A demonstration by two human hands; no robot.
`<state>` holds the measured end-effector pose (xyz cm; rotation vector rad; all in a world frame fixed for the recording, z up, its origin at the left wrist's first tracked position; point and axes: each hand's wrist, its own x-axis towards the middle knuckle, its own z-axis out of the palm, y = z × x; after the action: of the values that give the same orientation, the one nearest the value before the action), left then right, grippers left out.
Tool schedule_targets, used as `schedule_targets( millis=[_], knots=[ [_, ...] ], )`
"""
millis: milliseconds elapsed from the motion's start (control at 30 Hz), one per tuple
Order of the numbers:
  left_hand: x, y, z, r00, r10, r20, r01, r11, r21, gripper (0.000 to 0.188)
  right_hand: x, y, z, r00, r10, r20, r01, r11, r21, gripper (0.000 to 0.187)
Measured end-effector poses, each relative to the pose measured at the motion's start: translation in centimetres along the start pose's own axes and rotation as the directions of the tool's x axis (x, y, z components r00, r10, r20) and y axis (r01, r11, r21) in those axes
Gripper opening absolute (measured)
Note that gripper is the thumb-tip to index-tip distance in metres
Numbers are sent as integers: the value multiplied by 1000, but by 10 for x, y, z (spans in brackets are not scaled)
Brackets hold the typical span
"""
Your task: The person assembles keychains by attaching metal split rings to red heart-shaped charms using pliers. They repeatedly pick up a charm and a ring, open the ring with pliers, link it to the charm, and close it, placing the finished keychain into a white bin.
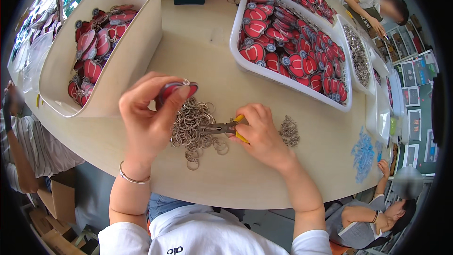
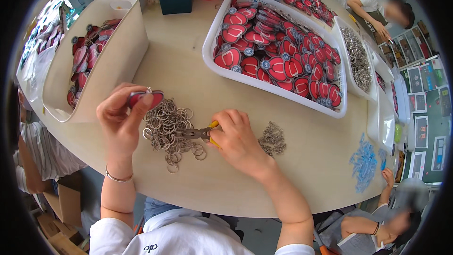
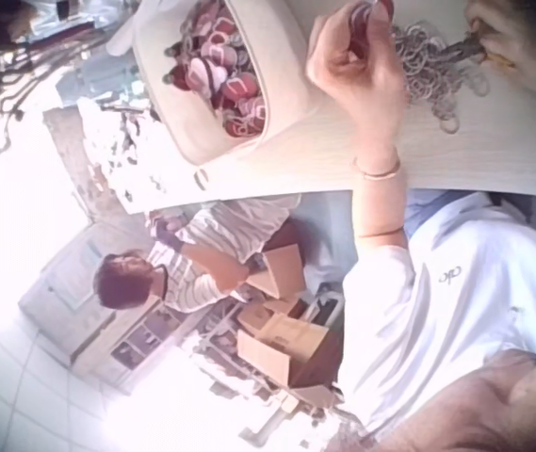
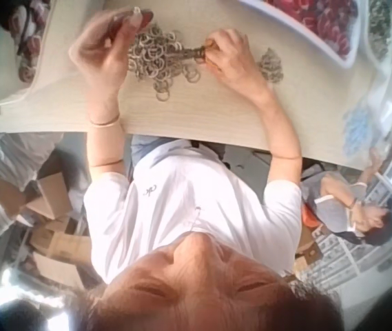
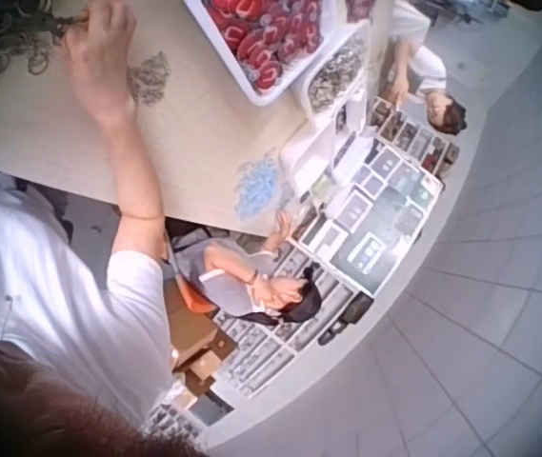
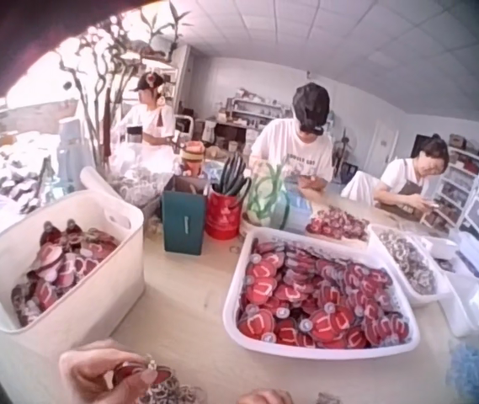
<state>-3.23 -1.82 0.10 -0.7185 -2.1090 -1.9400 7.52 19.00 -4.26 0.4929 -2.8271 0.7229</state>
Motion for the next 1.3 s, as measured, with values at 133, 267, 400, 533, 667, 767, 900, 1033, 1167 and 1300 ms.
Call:
schedule_targets(
  millis=[133, 267, 400, 533, 667, 767, 900, 1033, 1167, 1300],
  knots=[
    [-8, 4, 10, 991, -99, 86, 96, 995, 39, 6, -2, -4, -14, 991, 130, -27, -129, 991, 45, 21],
    [-22, -4, 26, 955, 66, 291, -85, 995, 56, 14, -1, -12, -39, 907, 413, -79, -314, 790, 526, 20],
    [-32, -2, 37, 900, 155, 407, -184, 982, 33, 18, -6, -21, -51, 896, 443, -40, -281, 633, 721, 19],
    [-39, 0, 41, 892, 181, 414, -198, 980, -1, 19, -6, -32, -56, 894, 446, 30, -290, 527, 799, 21],
    [-43, -1, 44, 889, 214, 406, -225, 974, -21, 21, -6, -39, -57, 894, 446, 50, -291, 491, 821, 24],
    [-44, -2, 44, 887, 224, 404, -234, 972, -25, 21, -4, -42, -56, 902, 431, 27, -267, 508, 819, 24],
    [-44, -3, 44, 886, 247, 392, -242, 968, -63, 22, -4, -41, -56, 906, 423, 8, -251, 523, 815, 24],
    [-45, -3, 44, 888, 275, 369, -259, 961, -93, 24, -5, -37, -52, 900, 434, -46, -214, 531, 820, 25],
    [-44, -2, 44, 887, 285, 363, -266, 959, -102, 24, -3, -39, -52, 892, 448, -69, -194, 516, 834, 27],
    [-43, -2, 43, 880, 326, 346, -313, 945, -96, 24, -5, -38, -54, 885, 459, -83, -200, 533, 822, 27]
  ],
)
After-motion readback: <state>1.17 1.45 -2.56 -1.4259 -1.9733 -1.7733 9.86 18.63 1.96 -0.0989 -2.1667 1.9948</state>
